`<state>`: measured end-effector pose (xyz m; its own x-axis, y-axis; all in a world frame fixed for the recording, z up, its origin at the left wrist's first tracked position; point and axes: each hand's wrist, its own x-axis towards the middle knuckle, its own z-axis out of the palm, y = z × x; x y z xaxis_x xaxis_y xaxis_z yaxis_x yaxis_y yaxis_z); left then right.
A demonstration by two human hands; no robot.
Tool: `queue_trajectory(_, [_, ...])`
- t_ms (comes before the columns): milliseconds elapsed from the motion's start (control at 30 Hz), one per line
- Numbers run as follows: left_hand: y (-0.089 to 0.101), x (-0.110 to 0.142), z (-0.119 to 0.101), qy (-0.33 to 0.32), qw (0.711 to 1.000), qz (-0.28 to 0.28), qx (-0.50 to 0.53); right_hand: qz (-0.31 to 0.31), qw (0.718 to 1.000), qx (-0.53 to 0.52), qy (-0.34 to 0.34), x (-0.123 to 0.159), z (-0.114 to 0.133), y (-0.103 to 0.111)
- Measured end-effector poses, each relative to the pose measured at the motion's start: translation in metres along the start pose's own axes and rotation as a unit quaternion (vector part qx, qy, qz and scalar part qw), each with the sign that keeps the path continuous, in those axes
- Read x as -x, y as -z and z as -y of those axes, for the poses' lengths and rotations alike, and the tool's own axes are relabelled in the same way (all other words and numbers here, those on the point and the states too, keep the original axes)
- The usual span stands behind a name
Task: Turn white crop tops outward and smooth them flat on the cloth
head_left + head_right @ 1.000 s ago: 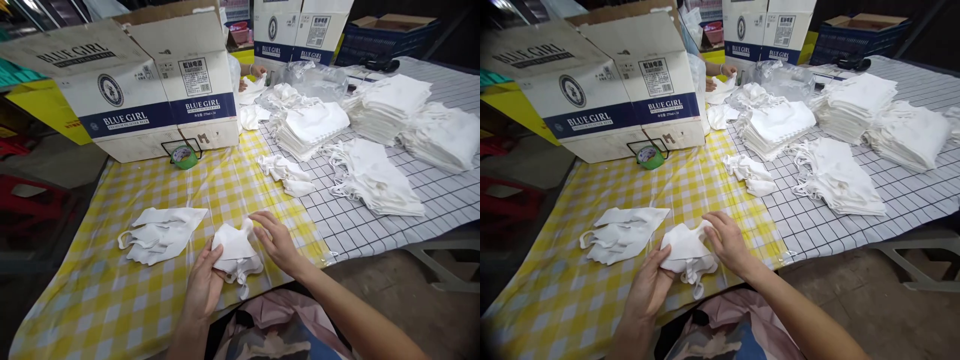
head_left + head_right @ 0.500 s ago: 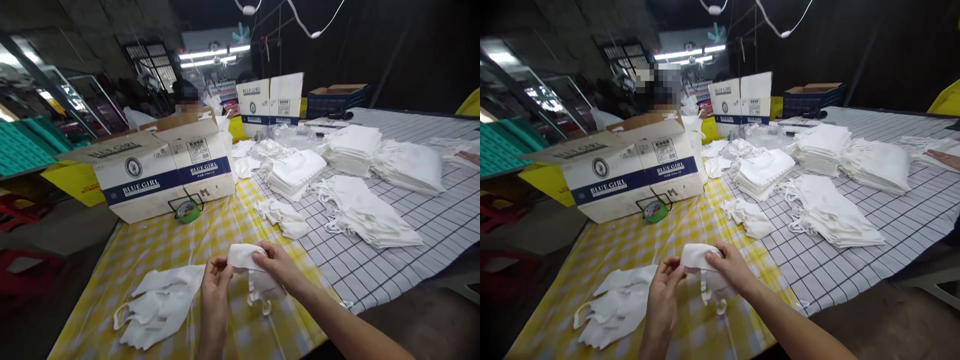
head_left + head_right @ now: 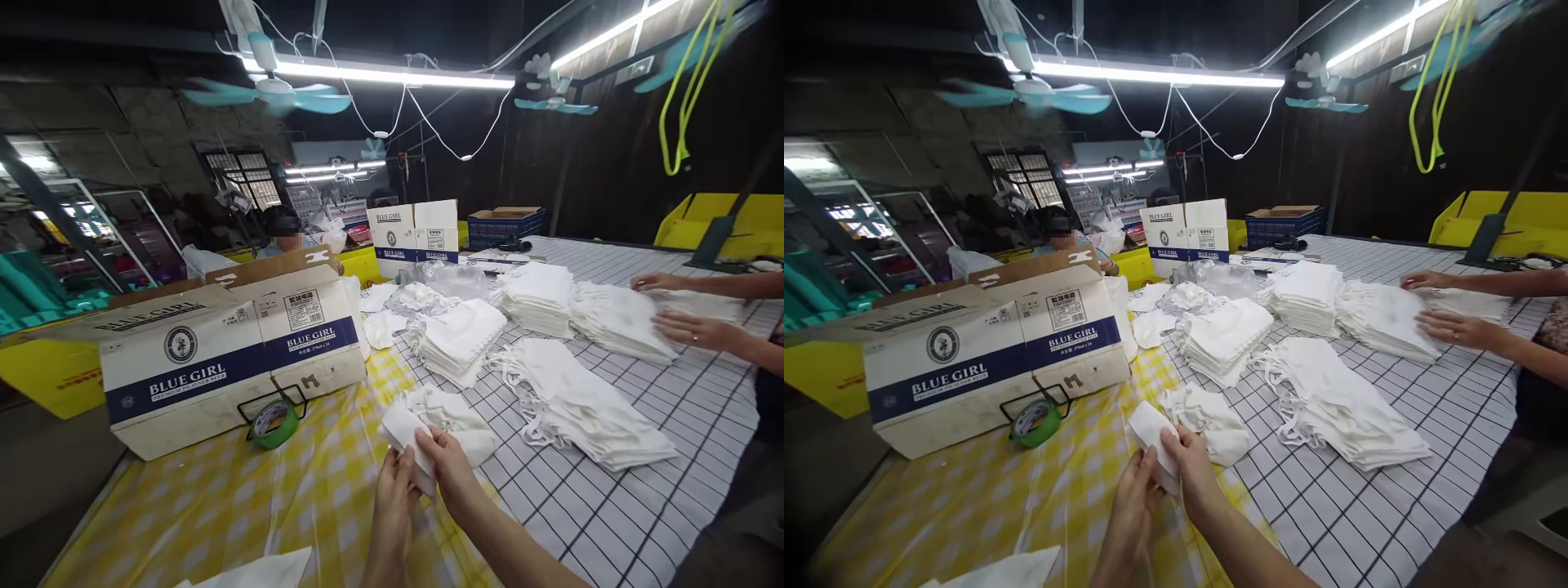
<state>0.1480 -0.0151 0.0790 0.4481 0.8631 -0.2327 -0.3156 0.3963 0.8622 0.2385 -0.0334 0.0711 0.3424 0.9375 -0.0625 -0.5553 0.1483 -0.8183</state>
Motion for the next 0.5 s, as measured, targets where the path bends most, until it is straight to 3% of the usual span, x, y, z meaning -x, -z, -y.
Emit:
queue_trajectory(167, [-0.001, -0.037, 0.002, -0.043, 0.994, -0.01, 0.103, -0.103, 0.984, 0.111, 0.099, -0.028, -0.002, 0.002])
queue_trajectory(300, [-0.004, -0.076, 0.005, -0.06, 0.985, -0.045, 0.154, -0.05, 0.993, 0.085, 0.071, -0.064, -0.009, 0.001])
queue_trajectory(400, [-0.001, -0.111, 0.005, -0.086, 0.985, -0.081, 0.13, -0.048, 0.986, 0.132, 0.084, -0.102, -0.016, -0.001])
queue_trajectory(500, [0.01, -0.147, 0.013, -0.16, 0.979, -0.115, 0.046, -0.105, 0.953, 0.251, 0.131, -0.15, -0.015, 0.0])
